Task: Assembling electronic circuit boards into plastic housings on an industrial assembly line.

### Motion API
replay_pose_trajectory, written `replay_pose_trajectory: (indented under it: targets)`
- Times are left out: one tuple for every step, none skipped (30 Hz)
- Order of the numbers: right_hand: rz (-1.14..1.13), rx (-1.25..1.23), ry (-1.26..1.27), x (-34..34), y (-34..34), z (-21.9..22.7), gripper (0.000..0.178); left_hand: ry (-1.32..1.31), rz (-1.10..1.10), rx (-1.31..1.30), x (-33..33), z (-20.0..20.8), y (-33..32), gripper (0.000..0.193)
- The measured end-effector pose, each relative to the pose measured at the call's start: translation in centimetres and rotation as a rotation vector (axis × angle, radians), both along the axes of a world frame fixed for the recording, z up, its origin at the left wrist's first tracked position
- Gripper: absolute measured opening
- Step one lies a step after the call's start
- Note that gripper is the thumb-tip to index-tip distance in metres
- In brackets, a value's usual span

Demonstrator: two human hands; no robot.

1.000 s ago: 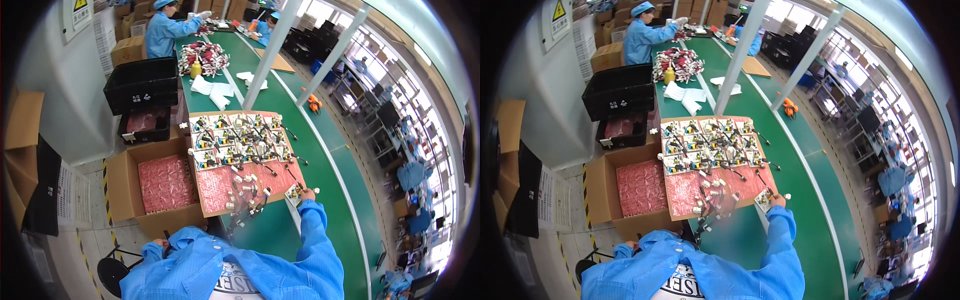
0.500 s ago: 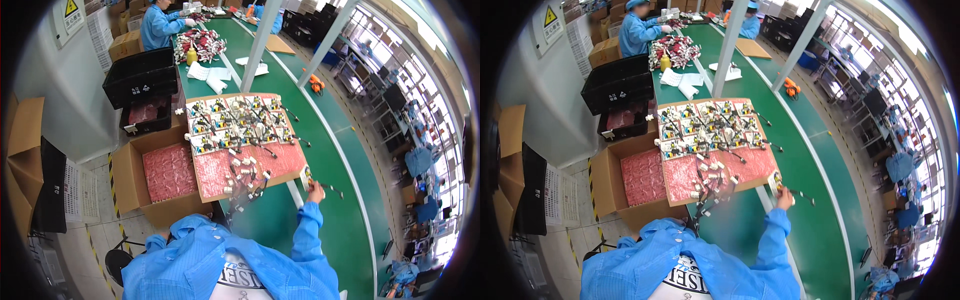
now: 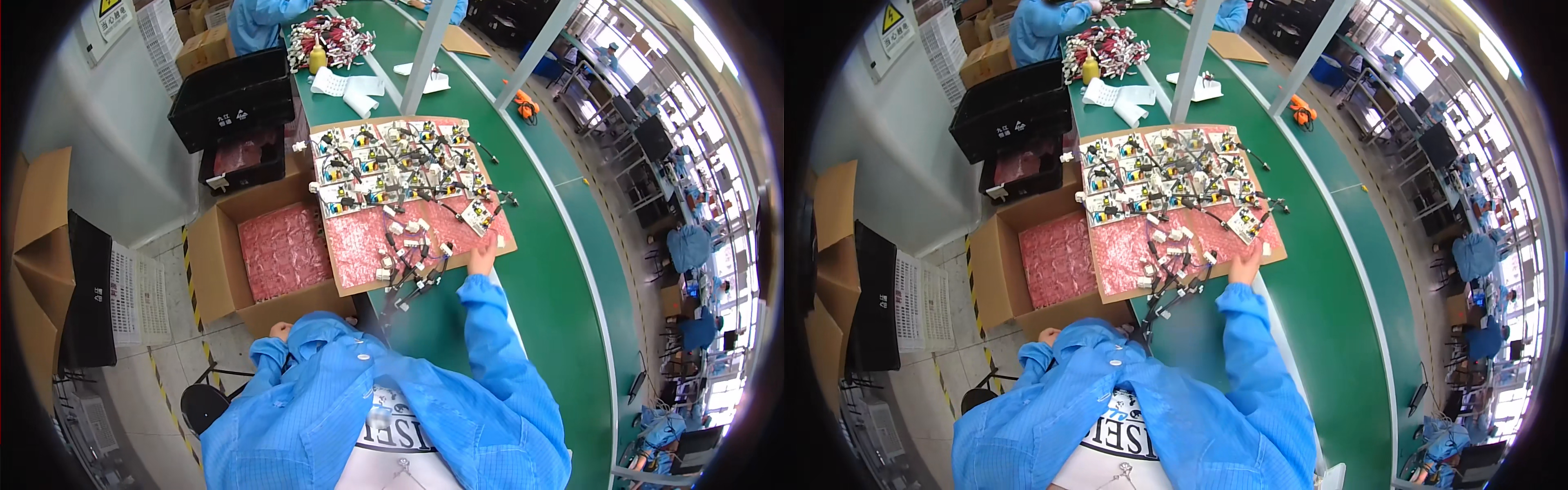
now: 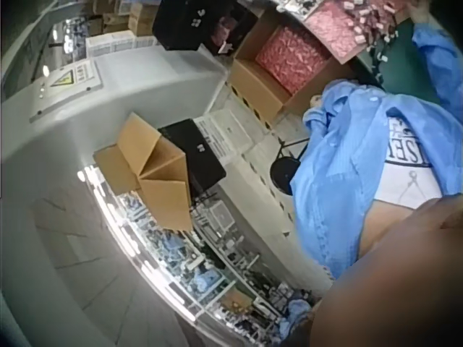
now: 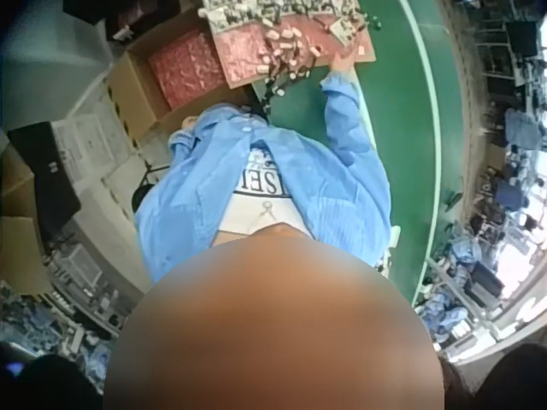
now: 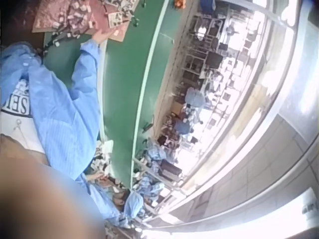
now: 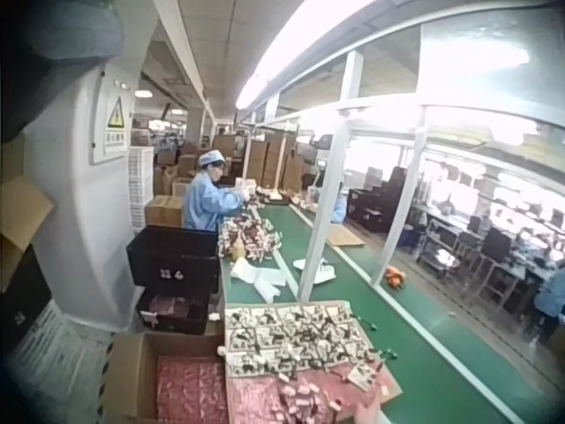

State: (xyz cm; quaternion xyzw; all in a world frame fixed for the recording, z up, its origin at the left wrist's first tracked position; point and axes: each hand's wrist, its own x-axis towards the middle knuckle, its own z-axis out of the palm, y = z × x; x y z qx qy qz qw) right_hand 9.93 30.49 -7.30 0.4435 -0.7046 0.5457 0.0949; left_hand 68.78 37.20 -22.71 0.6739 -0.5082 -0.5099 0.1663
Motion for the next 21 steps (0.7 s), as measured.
replay_pose_trajectory:
  targets:
    - [-0.172,0.155,0.091,0.9,2.0,-1.8,0.055,0.085,0.158,-0.025,-1.2,2.3,-0.5,0.015]
    - [-0.111,0.212,-0.202,3.2,3.2,-2.1,0.048,0.161,0.335,-0.049,-1.5,4.0,-0.7,0.01]
    - [-0.047,0.267,-0.498,5.9,4.3,-1.5,0.042,0.165,0.318,-0.117,-1.5,5.5,-1.2,0.011]
    - [-0.029,0.328,-0.646,8.7,5.1,0.2,0.039,0.174,0.302,-0.185,-1.6,6.7,-1.8,0.014]
    - [-0.029,0.383,-0.793,10.9,6.0,1.9,0.036,0.284,0.314,-0.191,-2.8,8.9,-3.2,0.014]
    - [-0.015,0.386,-0.864,12.0,6.6,2.7,0.038,0.396,0.32,-0.195,-4.7,11.7,-4.8,0.015]
    - [0.005,0.389,-0.935,13.0,7.1,3.3,0.04,0.483,0.268,-0.192,-6.8,13.7,-6.4,0.016]
    - [0.005,0.427,-1.019,13.9,7.0,4.1,0.047,0.568,0.217,-0.186,-9.2,15.9,-7.9,0.017]
    - [-0.027,0.486,-0.994,14.7,7.1,5.0,0.05,0.593,0.112,-0.164,-12.3,20.2,-9.0,0.017]
    - [-0.044,0.548,-0.966,15.8,6.9,6.1,0.054,0.653,0.038,-0.112,-14.5,21.0,-10.0,0.017]
    - [-0.08,0.599,-0.837,16.6,6.6,7.1,0.057,0.705,0.009,-0.096,-16.9,20.3,-10.7,0.02]
    - [-0.097,0.591,-0.843,16.4,6.5,6.5,0.057,0.726,-0.021,0.024,-19.8,20.9,-11.2,0.025]
    - [-0.147,0.623,-0.646,16.1,6.3,5.2,0.057,0.649,-0.071,-0.041,-22.3,20.5,-11.2,0.028]
    - [-0.185,0.652,-0.445,15.9,5.8,3.8,0.058,0.573,-0.113,-0.114,-24.1,19.0,-11.5,0.032]
    - [-0.177,0.605,-0.408,15.8,5.2,2.7,0.045,0.488,-0.099,-0.147,-25.1,16.0,-12.3,0.038]
    - [-0.005,0.495,-0.787,15.9,4.7,3.2,0.038,0.404,-0.077,-0.182,-25.7,13.3,-13.4,0.044]
    - [0.15,0.356,-1.159,15.4,4.6,4.1,0.032,0.378,-0.037,-0.101,-26.5,12.7,-14.3,0.047]
    - [0.209,0.288,-1.251,14.7,5.0,5.4,0.025,0.251,-0.079,-0.317,-27.1,14.0,-14.6,0.044]
    - [0.225,0.269,-1.273,14.1,5.3,6.7,0.025,0.122,-0.116,-0.533,-27.6,15.3,-14.7,0.042]
    - [0.232,0.243,-1.295,13.4,6.0,8.3,0.025,-0.014,-0.146,-0.671,-28.0,19.2,-14.7,0.038]
    - [0.232,0.263,-1.304,12.8,6.1,9.6,0.025,-0.009,-0.151,-0.673,-28.0,21.2,-15.4,0.038]
